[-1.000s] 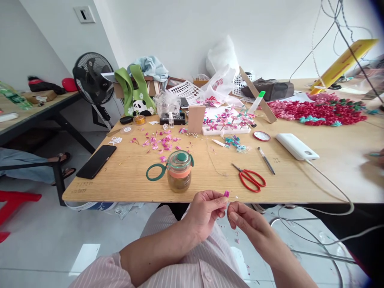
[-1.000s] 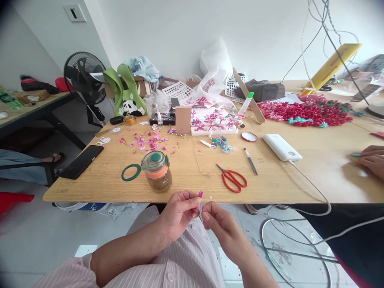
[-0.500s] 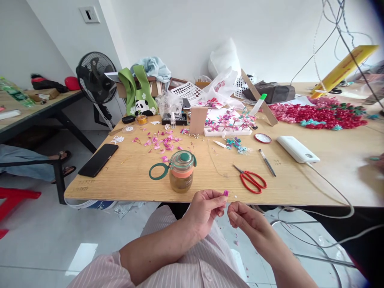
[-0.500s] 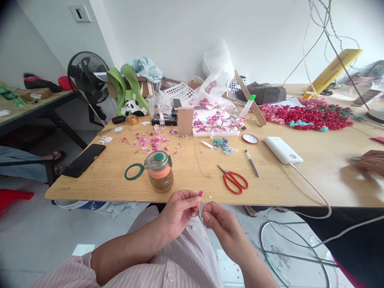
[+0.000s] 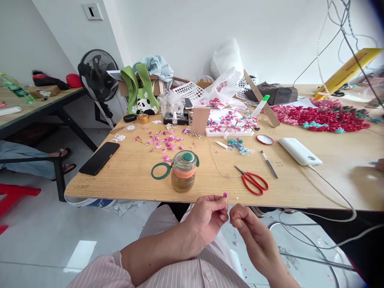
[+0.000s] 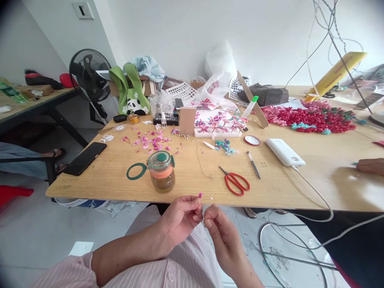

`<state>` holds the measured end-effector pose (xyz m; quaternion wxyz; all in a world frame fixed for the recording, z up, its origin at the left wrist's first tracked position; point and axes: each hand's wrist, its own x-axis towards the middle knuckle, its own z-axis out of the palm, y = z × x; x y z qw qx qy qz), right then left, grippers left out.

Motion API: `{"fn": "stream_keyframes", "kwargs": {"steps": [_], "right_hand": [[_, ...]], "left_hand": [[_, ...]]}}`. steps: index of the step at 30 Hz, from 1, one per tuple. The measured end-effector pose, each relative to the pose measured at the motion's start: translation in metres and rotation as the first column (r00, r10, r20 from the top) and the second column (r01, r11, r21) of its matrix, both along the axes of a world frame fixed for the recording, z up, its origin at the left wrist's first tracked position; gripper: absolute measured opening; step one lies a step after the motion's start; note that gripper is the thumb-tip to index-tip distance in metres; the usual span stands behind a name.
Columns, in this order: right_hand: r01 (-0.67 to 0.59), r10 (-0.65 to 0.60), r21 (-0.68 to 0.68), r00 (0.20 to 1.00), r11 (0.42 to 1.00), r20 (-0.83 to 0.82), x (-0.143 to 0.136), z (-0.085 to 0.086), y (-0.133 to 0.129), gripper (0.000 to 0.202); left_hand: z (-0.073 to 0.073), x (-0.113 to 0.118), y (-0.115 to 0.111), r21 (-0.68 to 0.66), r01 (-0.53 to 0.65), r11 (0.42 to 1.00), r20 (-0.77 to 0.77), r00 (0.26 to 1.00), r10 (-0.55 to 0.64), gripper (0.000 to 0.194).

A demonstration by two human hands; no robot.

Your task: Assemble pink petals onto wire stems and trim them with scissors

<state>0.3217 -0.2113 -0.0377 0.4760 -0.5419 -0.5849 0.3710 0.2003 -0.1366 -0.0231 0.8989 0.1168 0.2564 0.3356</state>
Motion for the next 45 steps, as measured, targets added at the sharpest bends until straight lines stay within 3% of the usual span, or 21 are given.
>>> {"fn": "stream_keyframes", "kwargs": {"steps": [10, 14, 17, 20, 23, 27, 32, 36, 40, 45], "right_hand": [[-0.008, 0.010, -0.026, 0.997, 1.000, 0.073, 0.011, 0.003, -0.033, 0.018], [-0.140, 0.143, -0.101, 0.989, 0.985, 0.027, 0.010, 0.007, -0.049, 0.021], [-0.045, 0.047, -0.182, 0.999, 0.982, 0.007, 0.012, 0.006, -0.053, 0.024], [0.086, -0.090, -0.240, 0.996, 0.967, -0.008, 0.017, 0.000, -0.049, 0.028], [0.119, -0.122, -0.245, 0.993, 0.962, 0.005, 0.024, -0.006, -0.040, 0.035], [0.238, -0.238, -0.181, 0.971, 0.954, 0.023, 0.030, -0.011, -0.027, 0.039], [0.434, -0.441, -0.114, 0.896, 0.894, -0.049, 0.033, -0.004, -0.009, 0.032], [0.363, -0.382, -0.163, 0.919, 0.917, -0.097, 0.033, 0.009, 0.007, 0.041], [0.216, -0.235, -0.231, 0.970, 0.949, -0.061, 0.028, 0.022, 0.020, 0.031], [0.213, -0.212, -0.206, 0.977, 0.955, 0.030, 0.026, 0.027, 0.031, 0.034]], "left_hand": [[0.005, 0.010, -0.016, -0.023, 0.078, 0.997, 0.022, 0.997, -0.077, 0.025], [0.006, 0.007, -0.001, -0.148, -0.071, 0.986, 0.035, 0.996, 0.077, 0.019], [0.009, 0.007, 0.005, -0.080, -0.105, 0.991, 0.023, 0.994, 0.107, 0.018], [0.008, 0.009, 0.003, -0.012, -0.085, 0.996, -0.050, 0.995, 0.084, 0.020], [0.005, 0.011, 0.001, 0.018, -0.083, 0.996, -0.093, 0.992, 0.084, 0.021], [-0.001, 0.009, 0.004, 0.060, -0.067, 0.996, -0.103, 0.992, 0.073, 0.021], [-0.001, 0.002, 0.006, 0.191, 0.024, 0.981, -0.090, 0.996, -0.007, 0.022], [-0.001, -0.001, 0.004, 0.310, 0.056, 0.949, -0.112, 0.993, -0.022, 0.022], [-0.003, -0.004, 0.004, 0.384, 0.092, 0.919, -0.173, 0.985, -0.027, 0.024], [-0.005, -0.009, 0.007, 0.402, 0.158, 0.902, -0.241, 0.968, -0.062, 0.031]]}}
